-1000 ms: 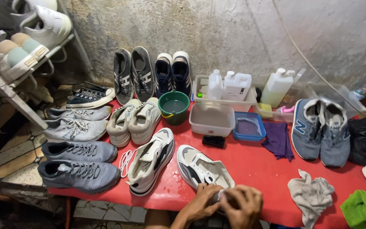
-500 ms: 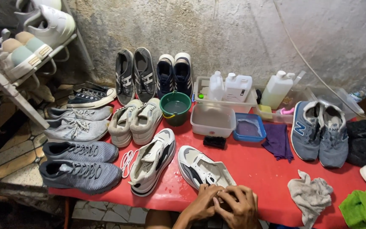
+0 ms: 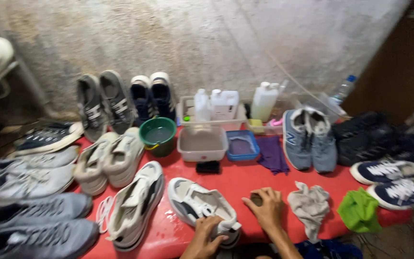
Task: Cleaning a white sneaker by scrubbing the midsole with a brush and wiping it with a cloth.
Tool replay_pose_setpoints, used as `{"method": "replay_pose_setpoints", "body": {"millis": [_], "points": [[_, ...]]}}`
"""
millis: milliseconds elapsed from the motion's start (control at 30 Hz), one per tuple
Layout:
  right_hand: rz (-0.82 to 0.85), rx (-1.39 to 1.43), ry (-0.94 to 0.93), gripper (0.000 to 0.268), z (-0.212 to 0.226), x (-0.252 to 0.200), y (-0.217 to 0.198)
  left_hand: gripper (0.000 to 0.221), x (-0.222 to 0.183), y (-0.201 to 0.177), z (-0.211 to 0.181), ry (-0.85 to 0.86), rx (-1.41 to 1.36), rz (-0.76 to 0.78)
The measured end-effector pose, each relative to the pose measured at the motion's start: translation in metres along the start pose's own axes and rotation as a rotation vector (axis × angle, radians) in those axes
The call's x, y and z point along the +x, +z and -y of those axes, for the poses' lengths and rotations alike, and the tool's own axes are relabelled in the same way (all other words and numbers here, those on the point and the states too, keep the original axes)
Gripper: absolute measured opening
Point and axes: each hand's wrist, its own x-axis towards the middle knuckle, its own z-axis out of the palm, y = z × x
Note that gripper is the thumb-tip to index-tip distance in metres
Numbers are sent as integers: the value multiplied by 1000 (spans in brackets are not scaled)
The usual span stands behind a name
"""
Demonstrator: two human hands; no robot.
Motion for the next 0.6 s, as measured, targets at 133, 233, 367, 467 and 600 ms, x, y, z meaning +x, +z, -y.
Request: {"method": "replay_pose_setpoints", "body": {"millis": [133, 233, 367, 467, 600], "points": [[95, -94, 92, 44, 19, -2, -32, 50, -9, 17, 31, -139, -38, 3], [-16, -14, 19, 43, 0, 8, -62, 53, -9, 24, 47, 36, 9, -103], [-398, -109, 64, 32, -99, 12, -92, 46, -7, 14, 22, -244, -35, -1], [-327, -203, 439, 54, -152, 10, -131, 44, -2, 6, 3, -310, -62, 25], [-232, -454, 192, 68, -300, -35, -123, 45, 4, -1, -7, -113, 46, -10]]}}
